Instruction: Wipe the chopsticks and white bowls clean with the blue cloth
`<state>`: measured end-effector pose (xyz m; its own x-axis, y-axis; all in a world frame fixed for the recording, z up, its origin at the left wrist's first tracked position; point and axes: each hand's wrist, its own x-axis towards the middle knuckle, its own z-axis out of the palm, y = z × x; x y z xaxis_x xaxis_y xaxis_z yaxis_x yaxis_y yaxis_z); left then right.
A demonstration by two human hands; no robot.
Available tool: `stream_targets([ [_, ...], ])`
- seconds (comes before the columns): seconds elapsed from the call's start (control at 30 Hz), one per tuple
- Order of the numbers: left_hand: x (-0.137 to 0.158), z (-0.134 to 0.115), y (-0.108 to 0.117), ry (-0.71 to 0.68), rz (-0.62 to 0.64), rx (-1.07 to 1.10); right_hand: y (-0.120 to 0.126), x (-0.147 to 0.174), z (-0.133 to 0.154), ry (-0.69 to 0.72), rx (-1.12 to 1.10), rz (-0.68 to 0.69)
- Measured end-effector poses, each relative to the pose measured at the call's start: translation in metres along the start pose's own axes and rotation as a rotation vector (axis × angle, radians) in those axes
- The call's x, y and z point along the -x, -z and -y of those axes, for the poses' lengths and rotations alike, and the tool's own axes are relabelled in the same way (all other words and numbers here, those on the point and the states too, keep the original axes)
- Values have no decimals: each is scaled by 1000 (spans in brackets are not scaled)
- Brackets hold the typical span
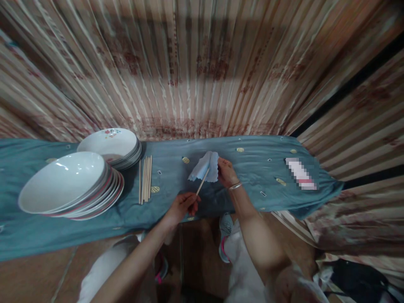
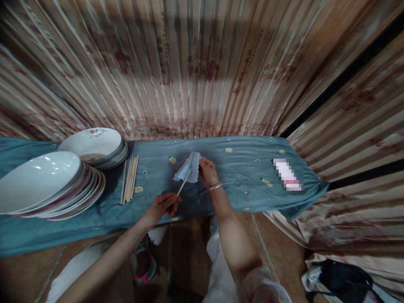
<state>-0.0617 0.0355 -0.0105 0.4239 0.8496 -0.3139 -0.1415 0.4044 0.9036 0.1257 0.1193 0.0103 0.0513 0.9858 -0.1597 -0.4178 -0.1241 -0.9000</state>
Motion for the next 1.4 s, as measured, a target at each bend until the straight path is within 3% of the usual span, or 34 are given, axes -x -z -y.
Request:
stream_targets([
  [0.2,0,3,-2,20,32,25,6,1,8,36,-69,-88],
  [0.63,0,-11,1,10,-74,191,-30,18,-30,-115,-10,70],
  [0.83,-2,-14,6,-18,-130,210,-40,27,-39,-126,4,80],
  [1.07,-7,-11,9,-44,-211,121,-33,26,-36,-108,-3,95],
  [1.4,-1,-10,4,-23,-125,38,-13,9,-6,-1,-60,-39],
])
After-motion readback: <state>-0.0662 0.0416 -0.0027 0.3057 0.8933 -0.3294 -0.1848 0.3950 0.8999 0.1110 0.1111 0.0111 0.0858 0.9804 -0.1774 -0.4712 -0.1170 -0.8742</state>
